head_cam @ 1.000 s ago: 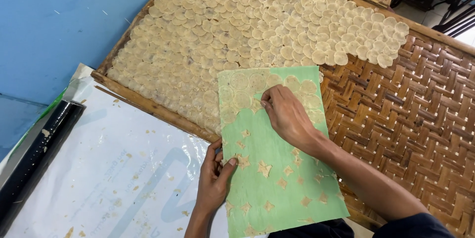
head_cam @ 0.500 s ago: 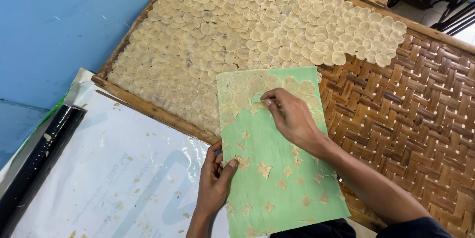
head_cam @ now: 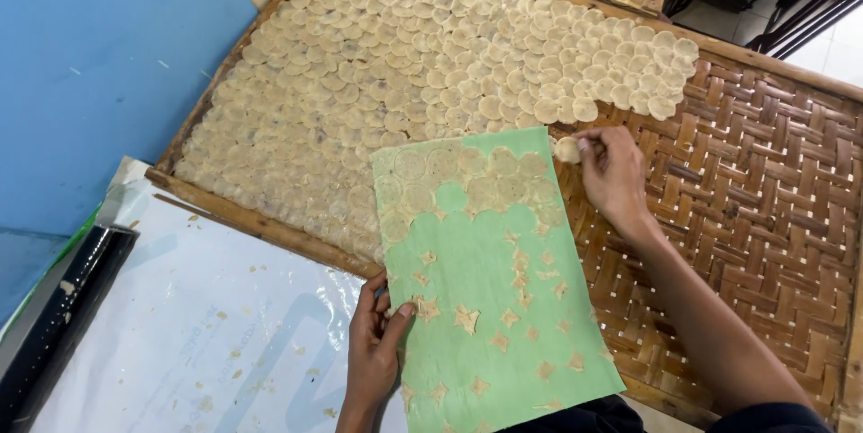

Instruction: Peel small food discs from a stencil and place them on a drying tray.

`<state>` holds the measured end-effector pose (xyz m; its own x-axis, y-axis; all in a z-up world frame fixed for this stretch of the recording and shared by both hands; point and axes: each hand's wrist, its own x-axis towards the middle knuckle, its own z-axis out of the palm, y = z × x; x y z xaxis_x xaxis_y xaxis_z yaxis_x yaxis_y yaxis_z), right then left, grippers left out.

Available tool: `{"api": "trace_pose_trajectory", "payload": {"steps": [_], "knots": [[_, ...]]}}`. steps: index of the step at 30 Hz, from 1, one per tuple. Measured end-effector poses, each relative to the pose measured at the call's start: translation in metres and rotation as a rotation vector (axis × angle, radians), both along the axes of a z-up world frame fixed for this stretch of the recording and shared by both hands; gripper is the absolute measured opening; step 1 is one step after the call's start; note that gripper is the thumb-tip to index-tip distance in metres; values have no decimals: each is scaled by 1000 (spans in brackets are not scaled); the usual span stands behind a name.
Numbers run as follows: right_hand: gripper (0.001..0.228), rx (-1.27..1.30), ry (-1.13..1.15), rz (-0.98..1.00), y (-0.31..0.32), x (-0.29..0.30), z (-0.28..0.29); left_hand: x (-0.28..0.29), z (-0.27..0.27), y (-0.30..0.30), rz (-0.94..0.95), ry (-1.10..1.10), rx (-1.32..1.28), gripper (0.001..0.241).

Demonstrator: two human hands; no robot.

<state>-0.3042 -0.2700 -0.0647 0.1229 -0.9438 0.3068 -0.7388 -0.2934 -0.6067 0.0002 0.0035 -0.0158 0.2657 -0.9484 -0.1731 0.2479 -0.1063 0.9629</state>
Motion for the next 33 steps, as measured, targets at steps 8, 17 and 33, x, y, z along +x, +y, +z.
{"api": "trace_pose_trajectory", "payload": {"steps": [8, 17, 33], "knots": [[21, -188, -37, -84, -50, -19, 3, 6, -17, 1, 26, 58, 55, 45], [24, -89, 51, -32, -34, -15, 24, -3, -8, -8, 140, -103, 161, 49], [31, 202, -70, 238, 89, 9, 105, -14, 12, -52, 211, -296, -26, 20]]}}
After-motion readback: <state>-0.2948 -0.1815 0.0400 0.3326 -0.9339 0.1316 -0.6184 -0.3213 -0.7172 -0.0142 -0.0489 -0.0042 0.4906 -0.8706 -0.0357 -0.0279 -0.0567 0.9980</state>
